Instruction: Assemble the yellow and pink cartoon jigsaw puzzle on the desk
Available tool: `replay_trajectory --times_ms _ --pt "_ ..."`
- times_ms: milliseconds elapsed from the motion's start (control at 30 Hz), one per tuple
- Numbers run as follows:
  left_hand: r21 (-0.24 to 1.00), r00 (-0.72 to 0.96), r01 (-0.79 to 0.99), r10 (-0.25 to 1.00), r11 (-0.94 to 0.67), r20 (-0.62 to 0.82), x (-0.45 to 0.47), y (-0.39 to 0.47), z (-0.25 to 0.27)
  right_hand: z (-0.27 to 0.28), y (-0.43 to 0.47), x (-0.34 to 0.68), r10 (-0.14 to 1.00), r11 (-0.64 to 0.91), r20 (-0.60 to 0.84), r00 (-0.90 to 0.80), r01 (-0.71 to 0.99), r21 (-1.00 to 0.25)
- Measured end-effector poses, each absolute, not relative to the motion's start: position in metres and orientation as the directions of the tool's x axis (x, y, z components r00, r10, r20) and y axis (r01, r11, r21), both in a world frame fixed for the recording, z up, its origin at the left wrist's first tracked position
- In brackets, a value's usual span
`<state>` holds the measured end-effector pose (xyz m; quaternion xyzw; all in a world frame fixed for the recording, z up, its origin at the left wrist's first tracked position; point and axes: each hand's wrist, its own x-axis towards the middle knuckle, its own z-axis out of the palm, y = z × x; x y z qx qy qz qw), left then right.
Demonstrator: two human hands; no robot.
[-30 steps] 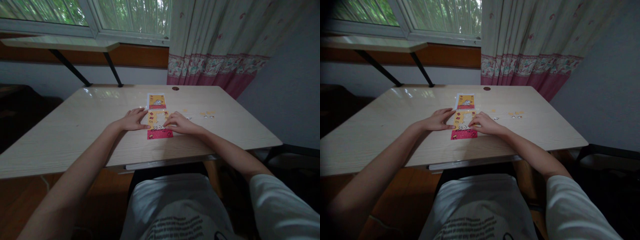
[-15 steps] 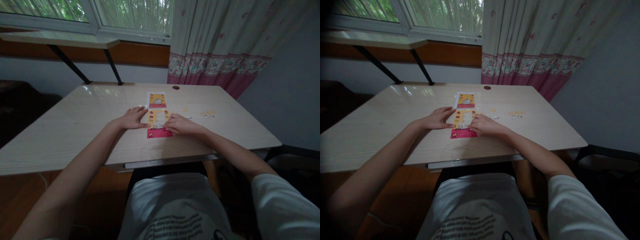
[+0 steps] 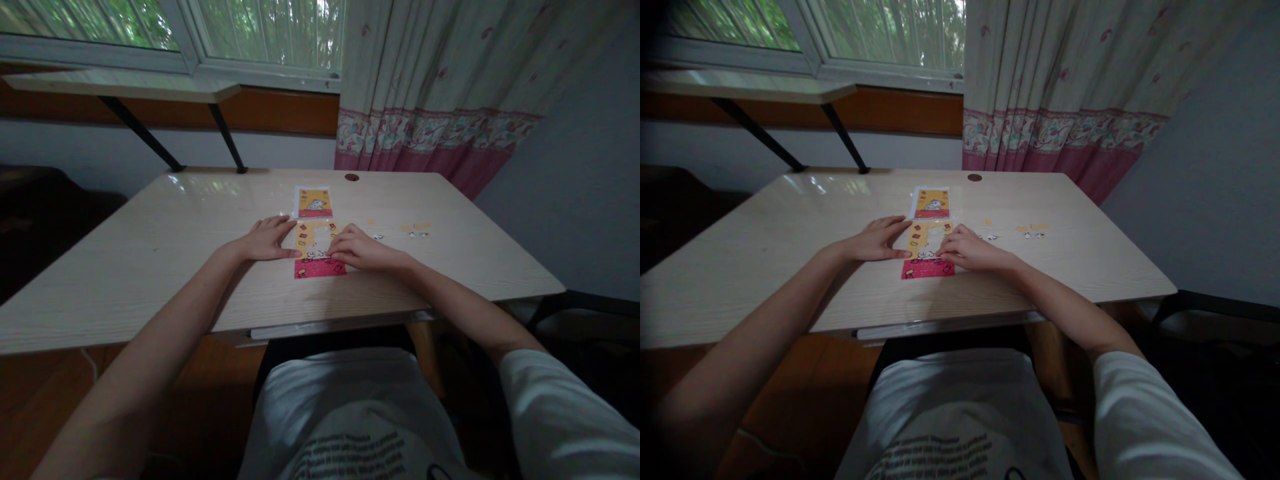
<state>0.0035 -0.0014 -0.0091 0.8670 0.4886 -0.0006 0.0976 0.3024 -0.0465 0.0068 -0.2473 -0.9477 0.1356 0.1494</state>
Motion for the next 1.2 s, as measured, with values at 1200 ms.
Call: replay_trajectory --times_ms 1200 --pt "0.171 0.547 0.831 0.833 -0.529 -0.081 0.01 -0.007 -0.003 0.011 -0.039 0.319 0.534 0.818 0.136 -0.835 0.468 -0.335"
